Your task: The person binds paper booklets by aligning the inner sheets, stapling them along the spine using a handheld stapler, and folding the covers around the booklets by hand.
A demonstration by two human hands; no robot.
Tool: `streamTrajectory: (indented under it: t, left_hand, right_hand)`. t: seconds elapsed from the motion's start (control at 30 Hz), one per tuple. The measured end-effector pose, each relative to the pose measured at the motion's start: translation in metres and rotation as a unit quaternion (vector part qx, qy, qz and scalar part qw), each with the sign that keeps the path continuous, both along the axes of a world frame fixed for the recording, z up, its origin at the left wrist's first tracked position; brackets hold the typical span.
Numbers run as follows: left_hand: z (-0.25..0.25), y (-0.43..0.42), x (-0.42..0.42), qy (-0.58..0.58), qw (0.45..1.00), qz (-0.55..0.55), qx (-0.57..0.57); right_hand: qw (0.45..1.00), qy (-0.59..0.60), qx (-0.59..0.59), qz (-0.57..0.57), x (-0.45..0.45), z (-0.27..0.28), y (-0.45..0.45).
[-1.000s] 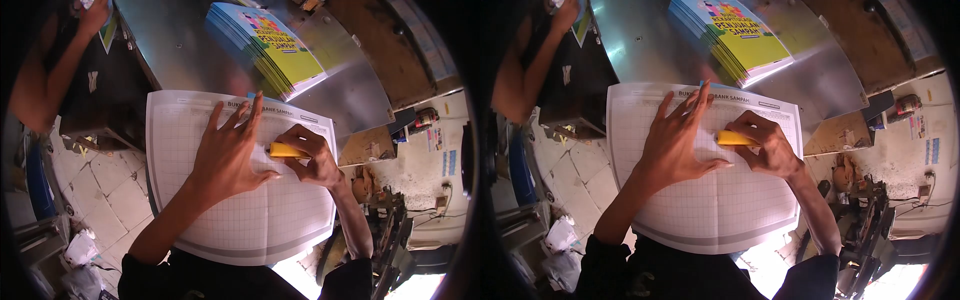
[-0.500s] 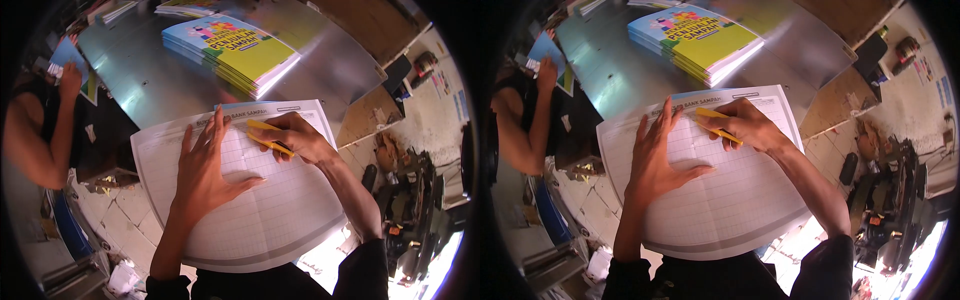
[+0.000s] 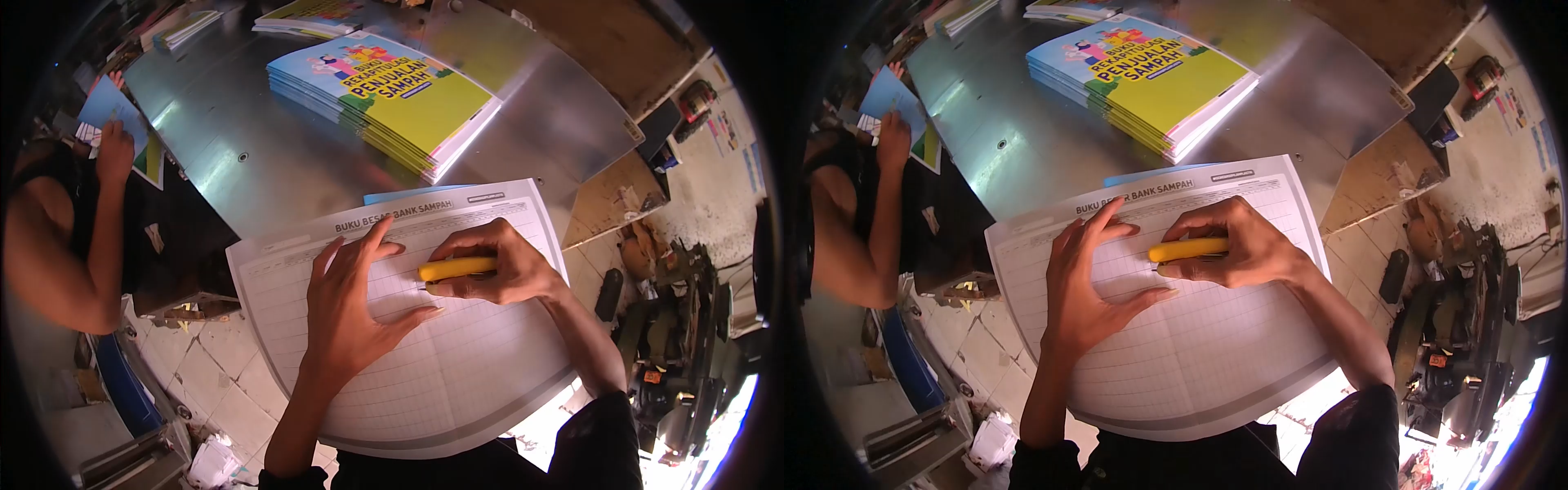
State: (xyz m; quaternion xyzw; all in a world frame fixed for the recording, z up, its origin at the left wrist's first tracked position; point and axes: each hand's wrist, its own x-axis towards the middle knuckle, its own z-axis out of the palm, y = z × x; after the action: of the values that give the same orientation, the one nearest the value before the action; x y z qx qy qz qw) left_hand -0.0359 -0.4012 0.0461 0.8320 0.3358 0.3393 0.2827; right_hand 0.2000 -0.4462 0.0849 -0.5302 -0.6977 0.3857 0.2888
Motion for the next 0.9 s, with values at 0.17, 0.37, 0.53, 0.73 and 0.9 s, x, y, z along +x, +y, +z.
streamTrajectory:
  t: [0.17,0.37,0.53,0.73,0.9]
  left_hand:
    - [-0.002,0.001,0.003,0.008,1.0,0.001,-0.017]
    - [-0.005,0.0,0.002,0.024,1.0,-0.003,0.007]
    - [-0.007,0.002,0.002,0.029,0.999,-0.006,0.015]
    - [-0.007,0.003,0.001,0.066,0.997,-0.016,0.023]
    - [-0.009,0.005,0.0,0.051,0.998,-0.022,0.013]
  right_hand:
    - [0.998,0.026,-0.055,-0.002,-0.002,-0.002,0.005]
    - [0.998,-0.049,0.045,-0.014,-0.007,0.0,0.005]
    - [0.998,-0.058,0.027,0.021,-0.005,0.007,0.011]
    - [0.997,-0.071,0.016,-0.038,-0.015,0.008,0.009]
    - [0.995,-0.038,-0.002,-0.089,-0.011,-0.001,0.012]
